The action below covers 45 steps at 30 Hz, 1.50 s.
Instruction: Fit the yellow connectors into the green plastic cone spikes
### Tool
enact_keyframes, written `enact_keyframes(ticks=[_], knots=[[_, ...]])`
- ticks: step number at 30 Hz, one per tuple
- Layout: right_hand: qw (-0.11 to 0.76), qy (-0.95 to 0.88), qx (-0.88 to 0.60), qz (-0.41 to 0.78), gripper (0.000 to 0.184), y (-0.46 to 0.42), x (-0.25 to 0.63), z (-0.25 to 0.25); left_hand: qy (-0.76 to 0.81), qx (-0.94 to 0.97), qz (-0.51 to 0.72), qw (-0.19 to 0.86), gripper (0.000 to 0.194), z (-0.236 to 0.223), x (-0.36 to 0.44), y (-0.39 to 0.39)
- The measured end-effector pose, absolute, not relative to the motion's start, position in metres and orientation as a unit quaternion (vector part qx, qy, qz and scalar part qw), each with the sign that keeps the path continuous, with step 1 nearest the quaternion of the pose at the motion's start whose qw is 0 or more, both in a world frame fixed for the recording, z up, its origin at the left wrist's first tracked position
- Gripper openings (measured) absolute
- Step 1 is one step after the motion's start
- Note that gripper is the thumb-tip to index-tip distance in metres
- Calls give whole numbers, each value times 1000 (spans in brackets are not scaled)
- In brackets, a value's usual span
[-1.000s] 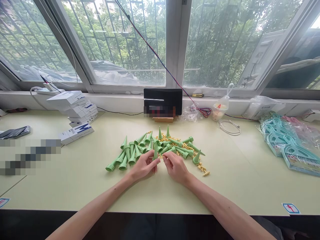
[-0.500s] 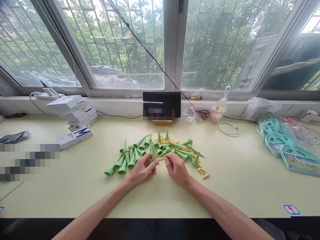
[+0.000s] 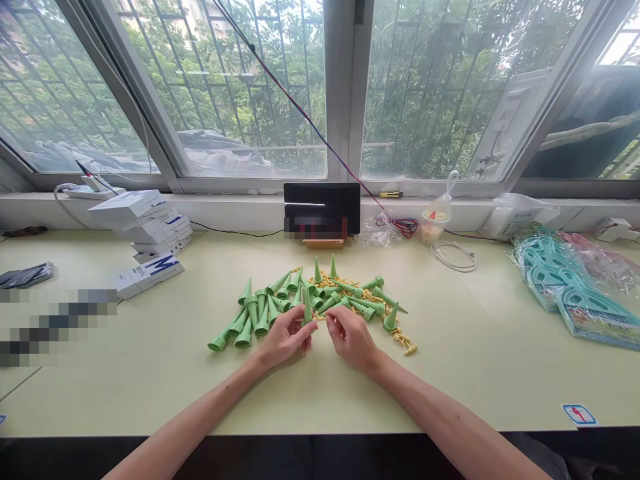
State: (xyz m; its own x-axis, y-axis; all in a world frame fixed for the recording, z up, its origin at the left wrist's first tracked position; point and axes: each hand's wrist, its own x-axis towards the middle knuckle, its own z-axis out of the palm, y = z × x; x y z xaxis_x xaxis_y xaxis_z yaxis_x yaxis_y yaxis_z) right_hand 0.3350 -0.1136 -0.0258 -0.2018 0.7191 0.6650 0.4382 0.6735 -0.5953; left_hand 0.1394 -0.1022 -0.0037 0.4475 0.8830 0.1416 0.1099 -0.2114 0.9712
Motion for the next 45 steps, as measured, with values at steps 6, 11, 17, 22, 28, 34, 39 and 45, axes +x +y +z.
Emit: enact_keyframes(ticks=[6, 11, 17, 22, 28, 34, 39, 45], knots=[[488, -778, -367, 147, 12, -113, 335, -28, 374, 681, 375, 506, 36, -2, 140, -103], [481, -784, -360, 155, 11, -111, 335, -31, 372, 686, 364, 508, 36, -2, 139, -103], [483, -782, -361, 157, 12, -110, 336, -31, 367, 684, 364, 514, 35, -3, 138, -103], [482, -782, -362, 156, 10, -109, 336, -32, 364, 687, 363, 514, 33, -2, 138, -103], [478, -788, -357, 155, 9, -109, 336, -33, 364, 688, 357, 516, 30, -1, 138, -104], [476, -790, -355, 154, 9, -110, 336, -33, 371, 692, 347, 513, 28, -1, 138, -103], [478, -791, -350, 154, 9, -110, 336, -32, 372, 690, 353, 511, 28, -1, 139, -104], [482, -790, -347, 151, 10, -110, 335, -29, 373, 688, 354, 512, 29, 1, 139, -104]])
